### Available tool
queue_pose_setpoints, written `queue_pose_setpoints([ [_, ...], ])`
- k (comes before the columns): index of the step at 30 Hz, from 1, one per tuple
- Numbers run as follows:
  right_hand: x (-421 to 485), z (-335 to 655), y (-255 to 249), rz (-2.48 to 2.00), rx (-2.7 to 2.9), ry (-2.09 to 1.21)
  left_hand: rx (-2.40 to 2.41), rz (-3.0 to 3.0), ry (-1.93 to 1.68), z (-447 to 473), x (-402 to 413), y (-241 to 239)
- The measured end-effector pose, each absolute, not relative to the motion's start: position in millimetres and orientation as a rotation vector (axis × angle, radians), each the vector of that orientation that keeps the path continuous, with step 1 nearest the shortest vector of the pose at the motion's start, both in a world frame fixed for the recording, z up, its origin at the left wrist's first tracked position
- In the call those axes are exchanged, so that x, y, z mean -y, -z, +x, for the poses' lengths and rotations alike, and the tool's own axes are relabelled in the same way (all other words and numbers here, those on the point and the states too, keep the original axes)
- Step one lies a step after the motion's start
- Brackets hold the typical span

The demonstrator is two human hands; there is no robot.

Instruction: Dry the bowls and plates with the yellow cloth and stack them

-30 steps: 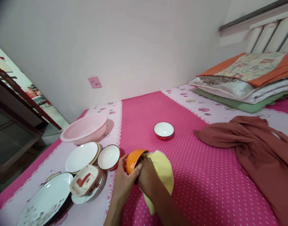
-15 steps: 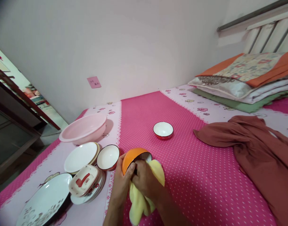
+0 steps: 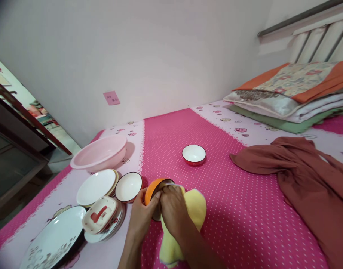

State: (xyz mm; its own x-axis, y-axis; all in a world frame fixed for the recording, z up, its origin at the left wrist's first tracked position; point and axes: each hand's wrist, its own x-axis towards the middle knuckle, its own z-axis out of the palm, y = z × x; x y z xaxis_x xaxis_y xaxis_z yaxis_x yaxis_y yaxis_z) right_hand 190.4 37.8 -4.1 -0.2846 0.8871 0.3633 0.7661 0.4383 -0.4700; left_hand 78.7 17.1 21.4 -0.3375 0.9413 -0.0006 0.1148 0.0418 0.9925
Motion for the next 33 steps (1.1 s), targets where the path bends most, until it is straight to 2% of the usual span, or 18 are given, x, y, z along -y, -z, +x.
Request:
queue_pose_setpoints([
  [5, -45.7, 213.7, 5.4, -1.357, 1.811, -0.186, -1.658, 1.062, -1.345, 70.7, -17.3, -20.4],
  [9, -57.8, 253.2, 1.1, -1.326, 1.33, -0.558, -1.76, 1.128, -1.302, 56.6, -17.4, -17.9],
  [13, -52.8, 273.8, -19.6, -1.007, 0.99, -0.973, -1.8, 1.19, -1.337, 54.0, -15.5, -19.0],
  [16, -38.4, 265.5, -38.4, -0.866, 1.011, -1.073, -1.773, 1.26, -1.3, 61.3, -11.8, -25.0],
  [18, -29.0, 254.4, -46.7, -0.885, 1.284, -1.1, -1.68, 1.284, -1.23, 66.4, -9.3, -30.2],
  [23, -18.4, 235.0, -44.9, -0.829, 2.052, -0.8, -1.489, 1.295, -1.206, 67.3, -6.2, -38.5],
  [33, -11.0, 199.6, -39.4, -0.962, 2.144, -0.514, -1.515, 1.41, -1.141, 60.9, 0.5, -39.0],
])
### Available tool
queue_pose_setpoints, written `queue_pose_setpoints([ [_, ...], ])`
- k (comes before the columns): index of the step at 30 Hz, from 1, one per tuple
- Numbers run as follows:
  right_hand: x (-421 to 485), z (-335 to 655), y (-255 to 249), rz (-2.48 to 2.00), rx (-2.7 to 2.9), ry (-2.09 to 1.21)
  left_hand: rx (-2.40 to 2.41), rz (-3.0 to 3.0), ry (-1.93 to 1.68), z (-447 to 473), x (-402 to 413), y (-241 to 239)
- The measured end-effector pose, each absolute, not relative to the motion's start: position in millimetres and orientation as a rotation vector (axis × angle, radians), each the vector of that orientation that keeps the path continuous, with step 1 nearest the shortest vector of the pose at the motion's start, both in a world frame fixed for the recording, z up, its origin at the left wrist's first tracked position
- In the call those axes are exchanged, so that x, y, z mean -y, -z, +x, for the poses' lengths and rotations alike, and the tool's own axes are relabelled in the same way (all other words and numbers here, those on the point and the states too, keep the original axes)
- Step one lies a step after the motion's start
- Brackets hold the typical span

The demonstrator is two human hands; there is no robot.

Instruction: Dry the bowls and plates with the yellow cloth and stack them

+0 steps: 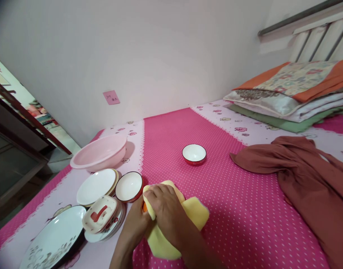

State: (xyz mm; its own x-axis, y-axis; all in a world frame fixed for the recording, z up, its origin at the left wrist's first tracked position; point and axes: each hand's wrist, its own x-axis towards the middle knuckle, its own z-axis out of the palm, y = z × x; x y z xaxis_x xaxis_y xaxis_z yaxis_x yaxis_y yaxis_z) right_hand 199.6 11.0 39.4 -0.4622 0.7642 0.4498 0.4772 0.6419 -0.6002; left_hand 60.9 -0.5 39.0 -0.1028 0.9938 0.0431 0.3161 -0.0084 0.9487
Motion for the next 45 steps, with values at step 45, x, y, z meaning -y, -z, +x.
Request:
queue_pose_setpoints([
  [45, -37.7, 212.3, -19.9, -0.879, 1.009, -1.349, -1.205, 0.88, -1.581, 79.4, -4.1, -34.9],
])
